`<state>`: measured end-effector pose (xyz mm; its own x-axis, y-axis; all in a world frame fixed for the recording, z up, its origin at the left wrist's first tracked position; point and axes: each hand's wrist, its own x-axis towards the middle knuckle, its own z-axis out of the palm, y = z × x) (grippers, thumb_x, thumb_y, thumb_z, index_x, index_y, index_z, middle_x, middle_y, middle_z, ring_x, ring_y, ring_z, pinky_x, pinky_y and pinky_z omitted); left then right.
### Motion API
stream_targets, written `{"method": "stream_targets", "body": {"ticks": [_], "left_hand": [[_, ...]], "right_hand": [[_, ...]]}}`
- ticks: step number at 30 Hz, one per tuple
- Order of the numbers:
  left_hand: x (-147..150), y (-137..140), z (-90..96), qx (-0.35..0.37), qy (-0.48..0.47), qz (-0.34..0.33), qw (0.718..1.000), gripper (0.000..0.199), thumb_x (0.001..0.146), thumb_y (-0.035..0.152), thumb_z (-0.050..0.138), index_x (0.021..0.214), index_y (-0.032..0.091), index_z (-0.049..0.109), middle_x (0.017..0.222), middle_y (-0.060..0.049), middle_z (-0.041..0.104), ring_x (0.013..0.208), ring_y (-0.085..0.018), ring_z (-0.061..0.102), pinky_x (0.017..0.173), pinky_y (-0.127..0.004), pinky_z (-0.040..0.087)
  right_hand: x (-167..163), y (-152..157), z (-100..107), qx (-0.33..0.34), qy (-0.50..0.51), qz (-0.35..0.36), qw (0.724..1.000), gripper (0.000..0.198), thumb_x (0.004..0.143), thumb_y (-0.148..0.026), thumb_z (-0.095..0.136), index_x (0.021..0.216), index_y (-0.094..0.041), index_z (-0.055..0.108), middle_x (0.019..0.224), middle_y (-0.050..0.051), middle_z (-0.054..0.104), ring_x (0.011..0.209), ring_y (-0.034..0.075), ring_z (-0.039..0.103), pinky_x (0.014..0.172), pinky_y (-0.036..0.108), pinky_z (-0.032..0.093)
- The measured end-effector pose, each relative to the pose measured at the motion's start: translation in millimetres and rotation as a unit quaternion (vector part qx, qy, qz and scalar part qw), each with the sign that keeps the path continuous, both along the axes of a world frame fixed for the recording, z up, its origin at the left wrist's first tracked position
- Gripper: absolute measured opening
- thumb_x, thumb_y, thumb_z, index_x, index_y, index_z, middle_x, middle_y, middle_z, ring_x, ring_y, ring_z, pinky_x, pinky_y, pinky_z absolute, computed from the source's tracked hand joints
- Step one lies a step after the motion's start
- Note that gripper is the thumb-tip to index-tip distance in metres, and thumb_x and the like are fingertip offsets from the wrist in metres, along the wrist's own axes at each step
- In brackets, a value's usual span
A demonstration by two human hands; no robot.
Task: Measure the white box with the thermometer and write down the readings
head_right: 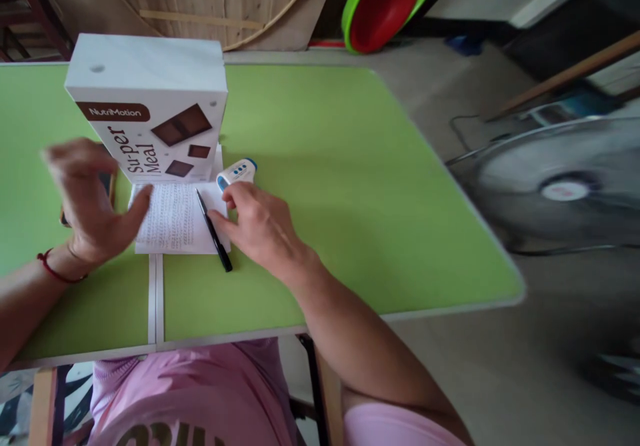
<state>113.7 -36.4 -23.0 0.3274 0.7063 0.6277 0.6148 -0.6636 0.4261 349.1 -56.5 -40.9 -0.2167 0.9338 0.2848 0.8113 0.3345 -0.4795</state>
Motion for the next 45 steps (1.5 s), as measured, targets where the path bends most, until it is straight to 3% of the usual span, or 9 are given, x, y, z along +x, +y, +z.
{"method": "stream_targets", "body": {"ticks": [2,4,11,17,21,27,32,41,45], "left_hand": [[11.8,-19.9,8.9,0.108,0.179,-0.091,0.974,0.01,0.091,0.016,0.053,0.099,0.021,0.051,0.094,-0.004,0.061,0.084,-0.02,0.061,0.07,-0.038,0.054],[21.5,-37.8,14.3,0.116,0.339,-0.113,0.927,0.013,0.088,0.007,0.05,0.082,0.017,0.056,0.075,-0.004,0.06,0.064,-0.018,0.058,0.051,-0.031,0.047],[29.3,-58.4,10.9,0.03,0.458,-0.091,0.884,0.025,0.076,-0.004,0.046,0.069,0.014,0.062,0.069,-0.008,0.058,0.059,-0.02,0.057,0.038,-0.028,0.04],[31.0,-54.4,-3.8,0.065,0.394,-0.136,0.907,0.029,0.08,-0.004,0.042,0.068,0.012,0.063,0.067,-0.009,0.058,0.058,-0.019,0.057,0.038,-0.026,0.043],[34.8,-66.1,-6.2,0.098,0.385,-0.135,0.908,0.029,0.08,-0.004,0.042,0.073,0.007,0.068,0.072,-0.014,0.066,0.059,-0.021,0.063,0.04,-0.028,0.049],[42.5,-99.1,-3.5,0.08,0.442,-0.073,0.89,0.032,0.085,0.007,0.047,0.105,-0.003,0.071,0.112,-0.029,0.069,0.098,-0.036,0.071,0.077,-0.044,0.062],[44.9,-106.3,-3.0,0.065,0.444,-0.079,0.89,0.042,0.088,0.026,0.056,0.111,-0.007,0.069,0.118,-0.033,0.066,0.103,-0.041,0.07,0.081,-0.047,0.063],[42.6,-110.8,7.0,-0.02,0.485,-0.107,0.868,0.123,0.064,0.084,0.063,0.129,-0.02,0.05,0.133,-0.042,0.051,0.122,-0.049,0.056,0.104,-0.054,0.049],[43.8,-110.9,5.1,-0.019,0.492,-0.104,0.864,0.128,0.061,0.088,0.061,0.13,-0.019,0.05,0.134,-0.041,0.051,0.122,-0.05,0.055,0.105,-0.054,0.047]], "right_hand": [[-7.3,-3.5,-3.0,-0.03,0.003,0.037,0.999,0.027,0.089,-0.047,0.06,0.087,-0.019,0.059,0.08,0.006,0.068,0.064,0.016,0.059,0.056,0.031,0.046],[-12.4,-5.0,-5.6,-0.045,0.008,0.066,0.997,0.026,0.088,-0.046,0.06,0.087,-0.021,0.058,0.079,0.006,0.067,0.065,0.017,0.059,0.057,0.031,0.045],[-3.8,-2.0,1.5,-0.041,0.042,0.123,0.991,0.021,0.088,-0.022,0.048,0.098,-0.024,0.067,0.085,0.005,0.067,0.068,0.018,0.059,0.065,0.036,0.049],[9.9,-9.4,27.8,-0.012,0.291,0.145,0.946,0.019,0.088,-0.033,0.059,0.107,-0.031,0.064,0.091,0.003,0.061,0.086,0.019,0.062,0.076,0.038,0.054],[-4.7,-21.8,39.2,0.039,0.449,0.088,0.888,0.026,0.077,-0.045,0.076,0.083,-0.03,0.056,0.07,-0.003,0.049,0.062,0.012,0.053,0.061,0.031,0.05],[-23.6,-37.1,13.4,-0.14,0.469,0.011,0.872,0.038,0.087,-0.06,0.048,0.096,-0.026,0.061,0.071,0.0,0.057,0.065,0.016,0.059,0.066,0.037,0.053],[-21.5,-48.1,-17.9,-0.15,0.389,0.007,0.909,0.009,0.084,-0.03,0.06,0.089,-0.023,0.062,0.06,-0.005,0.056,0.053,0.011,0.051,0.054,0.028,0.045],[-24.7,-50.2,-22.2,0.043,0.233,0.039,0.971,0.004,0.078,-0.02,0.065,0.077,-0.022,0.062,0.063,-0.005,0.066,0.051,0.009,0.056,0.05,0.022,0.046],[-23.3,-48.4,-23.5,0.058,0.199,0.062,0.976,0.006,0.081,-0.02,0.064,0.077,-0.023,0.061,0.063,-0.004,0.066,0.053,0.01,0.057,0.052,0.022,0.048]]}}
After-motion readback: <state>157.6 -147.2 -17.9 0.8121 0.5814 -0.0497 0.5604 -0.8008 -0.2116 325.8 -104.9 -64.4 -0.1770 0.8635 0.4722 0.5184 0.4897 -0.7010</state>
